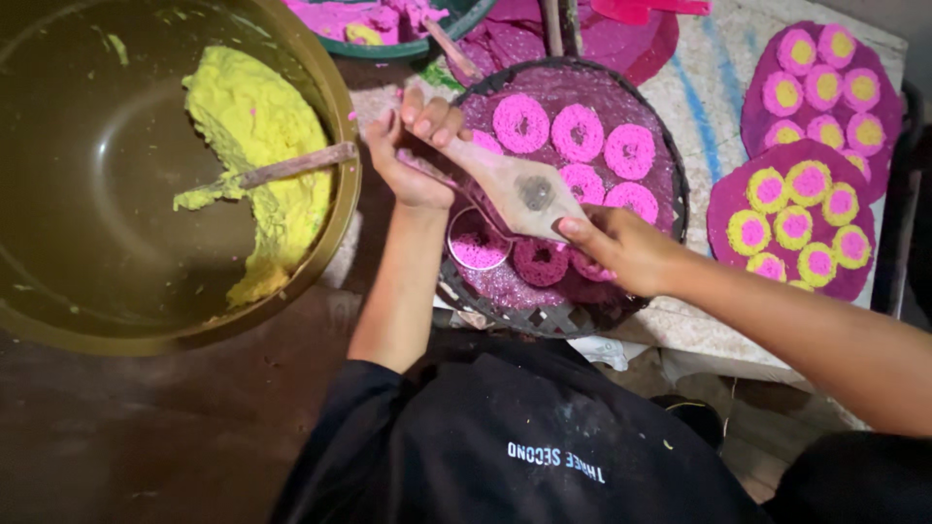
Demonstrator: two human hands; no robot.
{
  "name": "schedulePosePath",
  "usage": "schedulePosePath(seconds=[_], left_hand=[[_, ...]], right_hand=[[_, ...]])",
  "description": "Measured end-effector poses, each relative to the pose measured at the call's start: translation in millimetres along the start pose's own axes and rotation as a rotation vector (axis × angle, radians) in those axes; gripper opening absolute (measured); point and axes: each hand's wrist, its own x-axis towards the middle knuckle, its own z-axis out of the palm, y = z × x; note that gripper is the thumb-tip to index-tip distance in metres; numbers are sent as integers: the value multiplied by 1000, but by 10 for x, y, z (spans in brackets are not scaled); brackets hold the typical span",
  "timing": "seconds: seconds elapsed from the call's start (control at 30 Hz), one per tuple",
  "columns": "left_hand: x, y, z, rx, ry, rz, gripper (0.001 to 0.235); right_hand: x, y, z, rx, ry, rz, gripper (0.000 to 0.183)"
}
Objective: The person uses a wooden press to form pink and yellow dough into circular decorative cakes. They repeatedly load the press with pink dough, press it onto a tray, then add yellow dough to the center, and transfer the finished pieces to a woven mat.
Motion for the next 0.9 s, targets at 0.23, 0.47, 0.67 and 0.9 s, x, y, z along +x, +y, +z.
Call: schedulePosePath(seconds=[0.23, 0.47, 0.67, 0.9], left_hand=[[14, 295, 143, 112, 4, -30, 29], [-259, 176, 36, 60, 134, -29, 27], [-122, -142, -59, 278, 86, -109, 43], [-864, 79, 456, 2002, 39, -286, 100]], right_hand=[[152, 4, 286, 146, -13, -32, 61], [109, 130, 300, 124, -136, 102, 75], [36, 618, -138, 47, 7, 133, 64], [-267, 1484, 9, 483, 293, -198, 84]])
